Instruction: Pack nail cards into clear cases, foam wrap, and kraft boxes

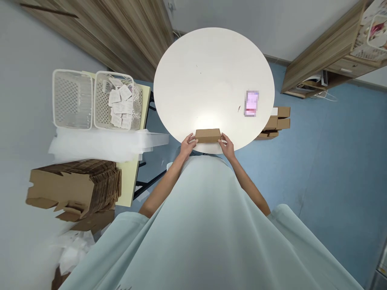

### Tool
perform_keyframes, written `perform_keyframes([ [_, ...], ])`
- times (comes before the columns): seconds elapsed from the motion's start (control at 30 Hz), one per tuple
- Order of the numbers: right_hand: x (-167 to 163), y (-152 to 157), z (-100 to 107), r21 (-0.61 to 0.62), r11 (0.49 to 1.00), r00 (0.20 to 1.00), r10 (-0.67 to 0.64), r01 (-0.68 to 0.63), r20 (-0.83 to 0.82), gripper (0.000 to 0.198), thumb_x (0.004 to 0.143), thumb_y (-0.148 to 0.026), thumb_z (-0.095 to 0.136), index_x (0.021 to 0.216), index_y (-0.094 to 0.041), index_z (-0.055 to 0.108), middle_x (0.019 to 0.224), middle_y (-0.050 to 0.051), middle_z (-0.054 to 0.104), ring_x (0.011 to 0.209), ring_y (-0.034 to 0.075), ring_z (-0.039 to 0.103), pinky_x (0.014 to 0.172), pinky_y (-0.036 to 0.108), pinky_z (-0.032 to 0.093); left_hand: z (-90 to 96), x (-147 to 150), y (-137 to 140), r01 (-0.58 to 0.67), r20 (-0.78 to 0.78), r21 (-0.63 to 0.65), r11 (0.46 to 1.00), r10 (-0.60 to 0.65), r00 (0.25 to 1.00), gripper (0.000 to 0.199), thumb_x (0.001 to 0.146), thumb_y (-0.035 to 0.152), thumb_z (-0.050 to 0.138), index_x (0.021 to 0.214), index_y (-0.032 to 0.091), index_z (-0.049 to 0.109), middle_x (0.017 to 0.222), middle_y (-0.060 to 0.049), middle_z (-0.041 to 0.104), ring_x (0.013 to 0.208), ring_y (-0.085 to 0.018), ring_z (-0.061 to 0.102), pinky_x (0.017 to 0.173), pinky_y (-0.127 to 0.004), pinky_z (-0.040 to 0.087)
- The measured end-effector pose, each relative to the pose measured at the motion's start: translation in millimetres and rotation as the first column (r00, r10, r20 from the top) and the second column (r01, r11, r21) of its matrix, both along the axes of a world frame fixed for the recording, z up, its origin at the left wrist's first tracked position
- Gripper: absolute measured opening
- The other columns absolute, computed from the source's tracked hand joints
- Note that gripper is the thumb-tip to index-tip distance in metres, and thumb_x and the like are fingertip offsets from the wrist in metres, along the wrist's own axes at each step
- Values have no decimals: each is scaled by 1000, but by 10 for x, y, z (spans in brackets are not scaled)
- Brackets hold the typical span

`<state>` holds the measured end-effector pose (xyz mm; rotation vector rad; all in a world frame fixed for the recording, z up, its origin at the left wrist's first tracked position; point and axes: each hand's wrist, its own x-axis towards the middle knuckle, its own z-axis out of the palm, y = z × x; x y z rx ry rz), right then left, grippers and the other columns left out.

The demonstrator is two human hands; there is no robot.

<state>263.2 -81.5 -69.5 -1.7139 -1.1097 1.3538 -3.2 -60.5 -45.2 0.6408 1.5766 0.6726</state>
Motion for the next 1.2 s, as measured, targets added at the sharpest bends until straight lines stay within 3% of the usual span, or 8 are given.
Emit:
perform_keyframes([
  [0.13,18,-210,-43,-70,997,997,24,-18,78,76,94,-74,73,153,-25,75,157,15,75,144,36,68,120,56,61,21,-7,-110,56,28,-36,998,-55,998,77,93,45,89,161,20,66,173,-22,61,157,-38,62,124,-50,56],
  [0.3,-8,-379,-86,-147,989,999,5,3,54,69,93,-64,78,148,-22,80,153,14,79,129,36,77,119,57,62,27,16,-296,108,75,-160,981,-97,992,78,80,39,98,150,15,72,159,-23,72,151,-42,66,122,-53,57],
  [0.5,-69,-570,-12,-179,981,996,-86,81,-21,72,83,-65,85,139,-19,85,151,14,80,135,37,77,127,57,57,12,75,-682,125,76,-119,985,-116,990,72,79,32,97,145,19,74,169,-19,65,147,-41,67,120,-56,58],
  [0.67,8,-803,225,-132,976,976,-191,176,-107,84,74,-70,89,141,-19,84,154,11,78,136,36,75,126,59,57,43,193,-972,-22,107,4,1000,22,994,65,85,41,95,142,18,73,163,-22,68,145,-39,69,114,-55,64],
  [0.87,196,-1184,670,-27,979,970,-206,204,-127,89,78,-73,88,148,-18,81,161,14,73,137,35,73,122,56,60,235,435,-1291,-69,140,188,980,43,989,61,95,48,85,146,19,71,163,-19,68,138,-33,74,112,-48,65],
  [1.03,377,-1644,980,11,965,961,-261,263,-97,84,84,-71,87,150,-20,79,163,14,71,142,35,70,119,54,62,391,705,-1588,-96,262,183,978,46,964,59,97,44,82,147,18,68,154,-20,75,118,-26,81,110,-45,66],
  [1.2,623,-2053,1117,-15,935,925,-353,355,-137,87,77,-72,91,147,-21,81,161,17,73,146,36,70,121,56,60,458,931,-1807,-23,268,163,986,-21,963,59,93,48,88,141,19,70,151,-19,76,120,-27,81,108,-46,66],
])
